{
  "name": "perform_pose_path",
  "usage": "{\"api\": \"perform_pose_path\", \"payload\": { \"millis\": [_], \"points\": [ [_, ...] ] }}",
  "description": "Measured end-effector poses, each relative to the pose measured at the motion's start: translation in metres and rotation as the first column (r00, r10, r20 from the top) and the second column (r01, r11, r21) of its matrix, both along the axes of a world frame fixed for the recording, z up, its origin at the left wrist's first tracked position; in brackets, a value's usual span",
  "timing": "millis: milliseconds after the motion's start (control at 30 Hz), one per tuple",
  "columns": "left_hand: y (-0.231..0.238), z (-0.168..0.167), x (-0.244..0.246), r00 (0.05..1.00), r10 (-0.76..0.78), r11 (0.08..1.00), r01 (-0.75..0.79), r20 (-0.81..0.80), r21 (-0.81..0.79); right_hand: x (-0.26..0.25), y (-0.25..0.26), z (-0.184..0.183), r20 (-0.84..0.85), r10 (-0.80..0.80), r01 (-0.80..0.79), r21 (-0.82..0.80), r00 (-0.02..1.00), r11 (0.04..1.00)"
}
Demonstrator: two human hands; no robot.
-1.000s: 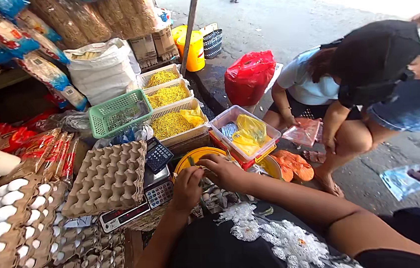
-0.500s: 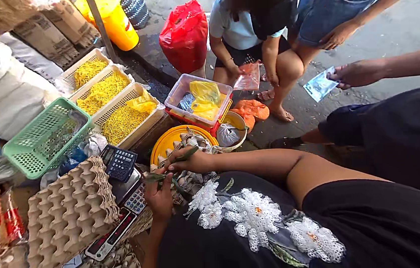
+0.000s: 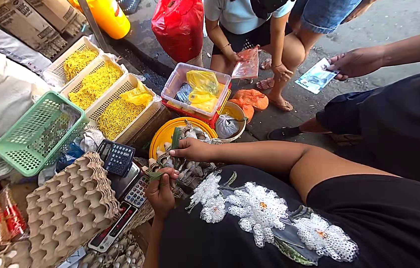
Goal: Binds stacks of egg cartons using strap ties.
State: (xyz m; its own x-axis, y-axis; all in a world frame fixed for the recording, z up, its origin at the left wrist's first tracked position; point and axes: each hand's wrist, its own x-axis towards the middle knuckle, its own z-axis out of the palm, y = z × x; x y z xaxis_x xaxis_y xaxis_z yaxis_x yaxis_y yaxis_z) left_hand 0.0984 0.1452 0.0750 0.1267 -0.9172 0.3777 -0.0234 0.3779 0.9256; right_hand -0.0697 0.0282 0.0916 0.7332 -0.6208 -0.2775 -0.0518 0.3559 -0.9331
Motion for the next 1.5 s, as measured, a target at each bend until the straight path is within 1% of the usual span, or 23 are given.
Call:
{"api": "perform_pose_path", "payload": {
  "millis": [67, 167, 267, 300, 367, 433, 467, 533, 600, 667, 733, 800, 867, 900, 967, 1033, 1133, 1200, 1233, 1300, 1367, 1433, 1500],
  "points": [
    [0.001, 0.0, 0.002, 0.999, -0.025, 1.0, 0.025, 0.022, -0.001, 0.001, -0.008, -0.008, -0.177, 0.017, -0.033, -0.087, 0.984, 0.996],
    [0.002, -0.005, 0.004, 0.995, -0.034, 0.999, 0.036, 0.092, -0.021, 0.009, -0.012, -0.024, -0.294, 0.052, -0.088, -0.111, 0.954, 0.99],
    [0.006, -0.007, 0.005, 0.995, -0.031, 0.999, 0.033, 0.09, -0.019, 0.013, -0.013, -0.024, -0.335, 0.068, -0.113, -0.117, 0.94, 0.987],
    [0.008, -0.006, 0.005, 0.997, 0.005, 1.0, -0.006, 0.075, 0.012, 0.013, -0.012, -0.022, -0.327, 0.059, -0.108, -0.134, 0.943, 0.985],
    [0.008, 0.002, -0.002, 0.982, 0.188, 0.967, -0.189, 0.02, 0.172, 0.009, -0.007, -0.016, -0.222, -0.004, -0.053, -0.251, 0.975, 0.966],
    [0.002, 0.01, -0.005, 0.944, 0.329, 0.875, -0.306, 0.002, 0.375, 0.005, 0.0, -0.01, -0.009, -0.035, 0.026, -0.506, 0.999, 0.862],
    [0.001, 0.011, -0.004, 0.944, 0.328, 0.851, -0.314, 0.042, 0.42, 0.007, 0.004, -0.009, 0.087, -0.016, 0.069, -0.65, 0.996, 0.757],
    [0.003, 0.01, -0.002, 0.954, 0.216, 0.875, -0.284, 0.209, 0.391, 0.013, 0.008, -0.005, 0.194, 0.052, 0.143, -0.856, 0.98, 0.496],
    [0.003, 0.012, 0.0, 0.895, 0.085, 0.914, -0.245, 0.439, 0.324, 0.018, 0.004, 0.005, 0.213, 0.079, 0.178, -0.932, 0.974, 0.315],
    [0.002, 0.019, 0.0, 0.784, 0.034, 0.926, -0.259, 0.62, 0.276, 0.022, -0.001, 0.013, 0.165, 0.071, 0.143, -0.959, 0.984, 0.244],
    [0.001, 0.02, 0.003, 0.744, 0.081, 0.927, -0.301, 0.663, 0.224, 0.025, 0.001, 0.014, 0.141, 0.114, 0.115, -0.971, 0.983, 0.208],
    [0.0, 0.021, 0.006, 0.88, 0.136, 0.931, -0.271, 0.455, 0.245, 0.024, 0.007, 0.015, 0.091, 0.159, 0.051, -0.971, 0.983, 0.235],
    [-0.001, 0.031, 0.007, 0.982, 0.094, 0.928, -0.145, 0.161, 0.344, 0.02, 0.007, 0.013, 0.026, 0.143, -0.028, -0.931, 0.989, 0.363],
    [0.0, 0.039, 0.007, 0.993, 0.066, 0.914, -0.098, 0.095, 0.395, 0.017, 0.006, 0.011, 0.042, 0.12, -0.019, -0.886, 0.992, 0.464],
    [0.002, 0.052, 0.005, 0.986, 0.037, 0.875, -0.111, 0.164, 0.472, 0.012, 0.006, 0.007, 0.087, 0.064, 0.029, -0.791, 0.994, 0.61],
    [0.0, 0.058, 0.004, 0.975, 0.05, 0.833, -0.16, 0.215, 0.53, 0.007, 0.009, 0.007, 0.083, 0.041, 0.041, -0.793, 0.996, 0.608],
    [-0.003, 0.06, 0.013, 0.986, 0.149, 0.838, -0.089, -0.07, 0.538, 0.004, 0.008, 0.014, 0.134, 0.109, 0.048, -0.818, 0.985, 0.573],
    [0.001, 0.056, 0.025, 0.987, 0.055, 0.897, 0.018, -0.153, 0.442, 0.003, 0.006, 0.017, 0.192, 0.217, 0.025, -0.8, 0.957, 0.6],
    [0.003, 0.056, 0.029, 0.994, -0.013, 0.918, 0.055, -0.111, 0.393, 0.003, 0.007, 0.016, 0.227, 0.249, 0.018, -0.772, 0.941, 0.635],
    [0.007, 0.062, 0.028, 0.989, -0.067, 0.943, 0.019, 0.132, 0.331, 0.004, 0.008, 0.01, 0.249, 0.259, -0.011, -0.702, 0.933, 0.712],
    [0.012, 0.067, 0.02, 0.914, -0.093, 0.959, -0.024, 0.395, 0.282, 0.005, 0.008, 0.004, 0.189, 0.3, -0.115, -0.638, 0.935, 0.762],
    [0.015, 0.069, 0.014, 0.735, -0.039, 0.98, -0.106, 0.677, 0.171, 0.011, 0.01, 0.0, 0.133, 0.37, -0.234, -0.572, 0.92, 0.786],
    [0.011, 0.065, 0.009, 0.446, 0.167, 0.968, -0.243, 0.879, -0.061, 0.019, 0.013, -0.001, 0.109, 0.39, -0.301, -0.462, 0.914, 0.834]
  ]
}}
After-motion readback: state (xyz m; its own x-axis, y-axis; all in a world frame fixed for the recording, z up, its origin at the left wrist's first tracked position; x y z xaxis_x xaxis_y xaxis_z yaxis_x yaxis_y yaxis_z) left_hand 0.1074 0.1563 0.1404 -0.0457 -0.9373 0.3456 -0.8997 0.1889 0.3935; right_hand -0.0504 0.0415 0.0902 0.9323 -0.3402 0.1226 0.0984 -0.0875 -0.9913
